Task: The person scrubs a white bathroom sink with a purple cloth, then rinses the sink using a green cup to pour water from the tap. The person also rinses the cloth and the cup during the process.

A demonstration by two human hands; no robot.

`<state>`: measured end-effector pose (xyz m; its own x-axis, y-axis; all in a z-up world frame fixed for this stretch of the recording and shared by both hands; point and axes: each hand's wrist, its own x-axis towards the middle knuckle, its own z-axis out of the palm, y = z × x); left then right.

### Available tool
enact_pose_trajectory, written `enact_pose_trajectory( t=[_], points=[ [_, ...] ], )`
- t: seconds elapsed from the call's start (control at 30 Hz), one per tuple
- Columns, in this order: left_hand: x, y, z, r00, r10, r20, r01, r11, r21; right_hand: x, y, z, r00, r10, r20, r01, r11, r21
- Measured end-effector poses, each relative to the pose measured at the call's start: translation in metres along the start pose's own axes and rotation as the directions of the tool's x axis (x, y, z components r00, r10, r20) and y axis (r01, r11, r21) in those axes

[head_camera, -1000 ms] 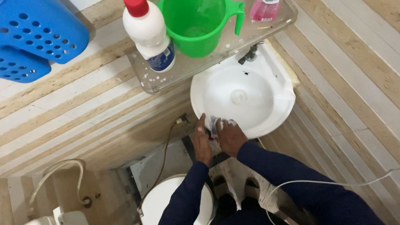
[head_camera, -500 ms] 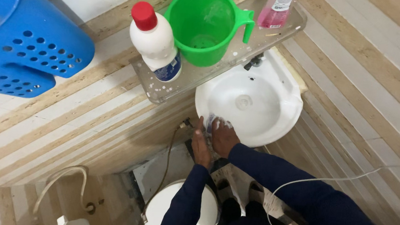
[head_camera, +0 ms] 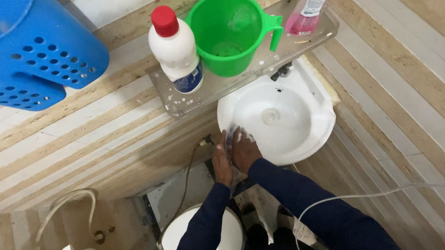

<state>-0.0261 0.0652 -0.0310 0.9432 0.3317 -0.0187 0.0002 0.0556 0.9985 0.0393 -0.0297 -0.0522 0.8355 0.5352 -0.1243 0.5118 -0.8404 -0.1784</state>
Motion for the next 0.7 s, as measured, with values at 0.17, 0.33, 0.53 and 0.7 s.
enact_pose_trajectory(
  t=[0.17, 0.33, 0.53, 0.7],
  points=[
    [-0.004, 0.002, -0.001, 0.997, 0.066, -0.038, -0.066, 0.998, -0.004, -0.026, 0.011, -0.02, 0.991, -0.032, 0.131, 0.021, 0.997, 0.08],
    [-0.009, 0.004, -0.006, 0.993, 0.077, -0.085, -0.076, 0.997, 0.013, -0.04, 0.018, -0.047, 0.991, -0.122, 0.055, 0.117, 0.99, 0.079],
    [-0.013, 0.006, -0.007, 0.99, 0.084, -0.111, -0.08, 0.996, 0.038, -0.053, 0.017, -0.055, 0.994, -0.11, -0.009, 0.109, 0.973, 0.202],
    [-0.014, 0.0, -0.006, 0.992, 0.085, -0.093, -0.085, 0.996, 0.002, -0.049, 0.008, -0.043, 0.98, -0.196, 0.024, 0.193, 0.977, 0.088]
  ],
)
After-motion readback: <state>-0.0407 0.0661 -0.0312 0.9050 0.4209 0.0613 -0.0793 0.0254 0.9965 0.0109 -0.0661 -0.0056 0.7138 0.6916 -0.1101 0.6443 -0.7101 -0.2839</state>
